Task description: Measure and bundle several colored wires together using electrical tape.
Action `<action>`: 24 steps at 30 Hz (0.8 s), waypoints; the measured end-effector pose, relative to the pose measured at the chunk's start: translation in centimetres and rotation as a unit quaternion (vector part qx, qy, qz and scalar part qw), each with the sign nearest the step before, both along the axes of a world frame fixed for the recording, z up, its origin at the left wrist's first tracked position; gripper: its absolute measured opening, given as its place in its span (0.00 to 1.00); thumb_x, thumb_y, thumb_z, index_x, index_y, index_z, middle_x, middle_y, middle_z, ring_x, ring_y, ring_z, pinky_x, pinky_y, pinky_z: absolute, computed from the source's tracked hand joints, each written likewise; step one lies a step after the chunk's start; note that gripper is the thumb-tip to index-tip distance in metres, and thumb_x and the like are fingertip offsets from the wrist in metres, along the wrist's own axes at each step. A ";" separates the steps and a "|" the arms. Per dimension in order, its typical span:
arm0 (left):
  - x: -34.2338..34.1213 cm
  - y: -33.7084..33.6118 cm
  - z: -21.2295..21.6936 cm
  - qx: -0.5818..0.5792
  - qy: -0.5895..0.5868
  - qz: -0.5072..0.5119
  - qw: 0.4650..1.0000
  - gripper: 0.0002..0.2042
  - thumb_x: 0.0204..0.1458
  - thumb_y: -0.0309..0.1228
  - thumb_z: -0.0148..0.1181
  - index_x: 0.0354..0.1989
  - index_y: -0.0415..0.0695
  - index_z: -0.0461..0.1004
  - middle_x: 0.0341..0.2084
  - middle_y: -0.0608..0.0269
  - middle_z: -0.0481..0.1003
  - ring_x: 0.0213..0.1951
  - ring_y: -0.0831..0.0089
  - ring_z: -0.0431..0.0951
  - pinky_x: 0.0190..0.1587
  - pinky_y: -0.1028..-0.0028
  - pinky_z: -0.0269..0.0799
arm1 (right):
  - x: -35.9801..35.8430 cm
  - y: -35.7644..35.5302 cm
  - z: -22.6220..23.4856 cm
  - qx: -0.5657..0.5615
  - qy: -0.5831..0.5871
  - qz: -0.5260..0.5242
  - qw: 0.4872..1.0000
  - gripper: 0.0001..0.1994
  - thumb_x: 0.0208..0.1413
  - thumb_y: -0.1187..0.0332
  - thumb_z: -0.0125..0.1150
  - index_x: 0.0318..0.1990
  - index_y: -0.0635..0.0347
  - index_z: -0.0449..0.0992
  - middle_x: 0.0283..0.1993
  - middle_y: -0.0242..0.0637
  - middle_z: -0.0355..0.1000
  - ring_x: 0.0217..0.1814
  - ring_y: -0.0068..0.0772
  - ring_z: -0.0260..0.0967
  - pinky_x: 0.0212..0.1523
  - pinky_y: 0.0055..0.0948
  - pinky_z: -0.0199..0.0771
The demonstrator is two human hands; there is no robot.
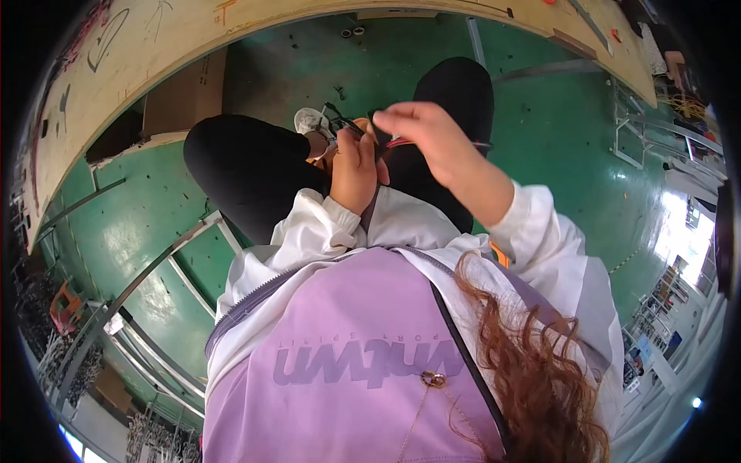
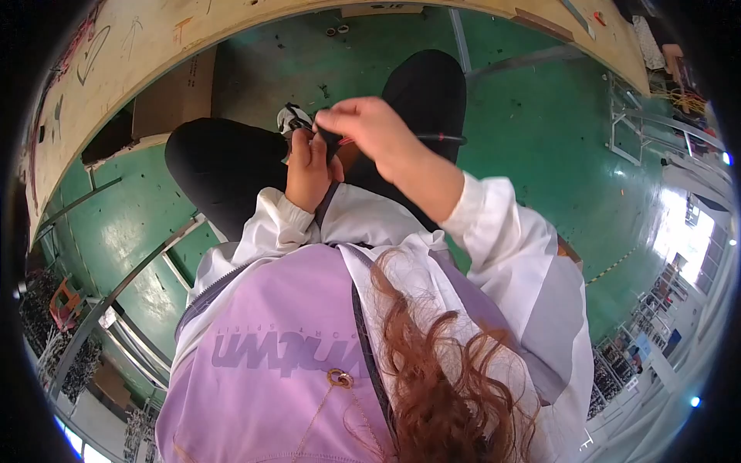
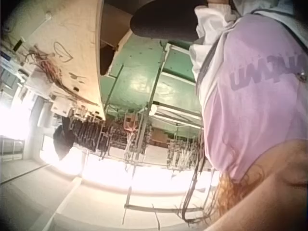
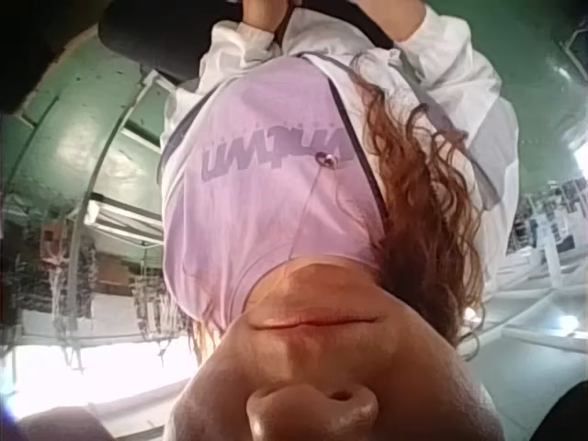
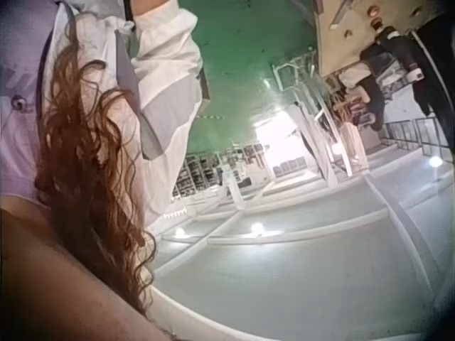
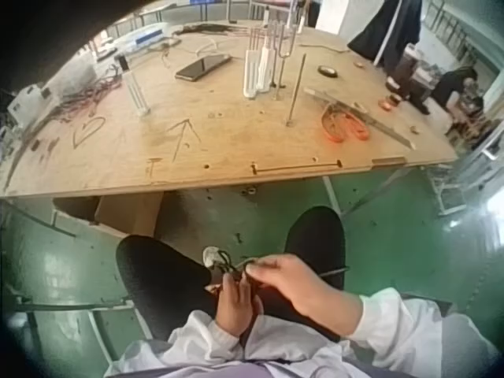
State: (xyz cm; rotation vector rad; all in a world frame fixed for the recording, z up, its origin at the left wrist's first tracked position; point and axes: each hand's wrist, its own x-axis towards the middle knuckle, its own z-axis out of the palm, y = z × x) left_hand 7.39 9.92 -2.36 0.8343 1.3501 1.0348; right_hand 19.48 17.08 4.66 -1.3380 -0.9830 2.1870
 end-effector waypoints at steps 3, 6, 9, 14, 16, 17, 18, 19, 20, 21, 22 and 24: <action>0.1 0.5 0.4 -0.041 -0.224 0.085 0.970 0.05 0.58 0.29 0.41 0.37 0.39 0.58 0.23 0.62 0.68 0.18 0.77 0.69 0.13 0.79 0.62 | 0.3 -3.2 2.2 0.346 -0.128 0.117 0.922 0.10 0.51 0.66 0.57 0.28 0.66 0.72 0.28 0.34 0.64 0.37 0.28 0.60 0.40 0.25 0.59; -0.2 1.4 2.6 -0.047 -0.195 0.081 0.976 0.06 0.58 0.30 0.43 0.35 0.40 0.61 0.22 0.65 0.67 0.17 0.82 0.65 0.15 0.83 0.58 | 2.4 -7.3 0.5 0.396 -0.207 0.076 0.891 0.10 0.47 0.66 0.61 0.26 0.64 0.72 0.30 0.33 0.66 0.32 0.30 0.64 0.35 0.27 0.63; -0.8 1.0 3.4 -0.028 -0.133 -0.005 0.991 0.06 0.57 0.30 0.44 0.34 0.39 0.61 0.19 0.67 0.66 0.14 0.84 0.61 0.14 0.83 0.54 | 3.2 -8.2 -1.8 0.265 -0.169 0.026 0.949 0.10 0.47 0.64 0.62 0.27 0.63 0.73 0.28 0.33 0.66 0.31 0.27 0.64 0.35 0.25 0.64; -1.1 -0.6 4.3 -0.005 -0.077 -0.037 0.996 0.08 0.59 0.33 0.42 0.34 0.40 0.59 0.16 0.70 0.61 0.12 0.84 0.59 0.15 0.83 0.51 | 2.1 -8.2 -5.1 0.174 -0.067 -0.078 0.979 0.12 0.51 0.73 0.56 0.44 0.63 0.71 0.31 0.31 0.70 0.30 0.20 0.65 0.33 0.18 0.66; -1.6 -1.8 4.4 -0.036 -0.085 -0.066 0.994 0.05 0.59 0.29 0.41 0.36 0.40 0.59 0.21 0.67 0.64 0.17 0.82 0.64 0.20 0.83 0.58 | 2.0 -7.5 -5.4 0.157 -0.024 -0.087 0.984 0.13 0.52 0.75 0.53 0.46 0.63 0.70 0.32 0.32 0.70 0.31 0.21 0.65 0.35 0.19 0.67; -1.4 -2.3 4.0 -0.039 -0.082 -0.065 0.994 0.05 0.59 0.29 0.41 0.36 0.40 0.59 0.21 0.67 0.64 0.17 0.82 0.64 0.20 0.83 0.58 | 1.9 -7.3 -5.2 0.141 0.016 -0.092 0.986 0.14 0.53 0.77 0.50 0.48 0.63 0.68 0.33 0.32 0.70 0.32 0.22 0.66 0.36 0.20 0.68; -1.0 -2.9 3.3 0.037 -0.081 -0.041 0.995 0.04 0.57 0.27 0.43 0.36 0.39 0.59 0.22 0.65 0.65 0.20 0.81 0.66 0.23 0.82 0.61 | 1.7 -7.4 -4.8 0.138 0.019 -0.092 0.986 0.14 0.53 0.77 0.50 0.48 0.63 0.68 0.33 0.32 0.70 0.32 0.22 0.66 0.36 0.20 0.68; -0.8 -3.3 3.0 0.114 -0.080 -0.018 0.990 0.04 0.56 0.24 0.45 0.36 0.39 0.59 0.23 0.64 0.66 0.23 0.80 0.68 0.27 0.81 0.64 | 1.5 -7.4 -3.9 0.103 0.050 -0.104 0.988 0.15 0.53 0.77 0.48 0.50 0.64 0.66 0.35 0.33 0.70 0.33 0.23 0.67 0.36 0.21 0.69; -1.0 -3.3 3.0 0.112 -0.080 -0.022 0.990 0.04 0.56 0.24 0.45 0.36 0.39 0.59 0.23 0.64 0.66 0.23 0.80 0.68 0.27 0.81 0.64 | 1.4 -7.4 -3.1 0.069 0.080 -0.120 0.987 0.17 0.54 0.78 0.46 0.52 0.64 0.64 0.37 0.35 0.70 0.34 0.24 0.68 0.37 0.22 0.70; -1.4 -3.4 3.1 0.125 -0.035 -0.048 0.990 0.05 0.55 0.22 0.46 0.37 0.38 0.59 0.25 0.63 0.67 0.26 0.79 0.68 0.30 0.81 0.65 | 1.8 -7.6 -2.1 0.068 0.080 -0.125 0.987 0.17 0.54 0.78 0.46 0.52 0.64 0.64 0.37 0.35 0.70 0.34 0.24 0.68 0.37 0.22 0.70; -1.8 -3.6 3.2 0.138 0.009 -0.076 0.987 0.06 0.53 0.20 0.47 0.38 0.38 0.59 0.27 0.62 0.67 0.29 0.78 0.69 0.34 0.80 0.66 | 2.6 -7.9 -1.0 -0.005 0.108 -0.107 0.988 0.18 0.53 0.78 0.46 0.53 0.64 0.62 0.39 0.36 0.70 0.36 0.24 0.69 0.37 0.22 0.70; -2.6 -4.4 3.3 0.143 0.030 -0.080 0.986 0.07 0.52 0.18 0.47 0.39 0.38 0.59 0.28 0.62 0.67 0.29 0.78 0.69 0.33 0.81 0.65 | 4.5 -7.3 0.1 -0.037 0.083 0.014 0.996 0.14 0.53 0.76 0.47 0.48 0.64 0.67 0.40 0.39 0.71 0.39 0.24 0.70 0.40 0.23 0.69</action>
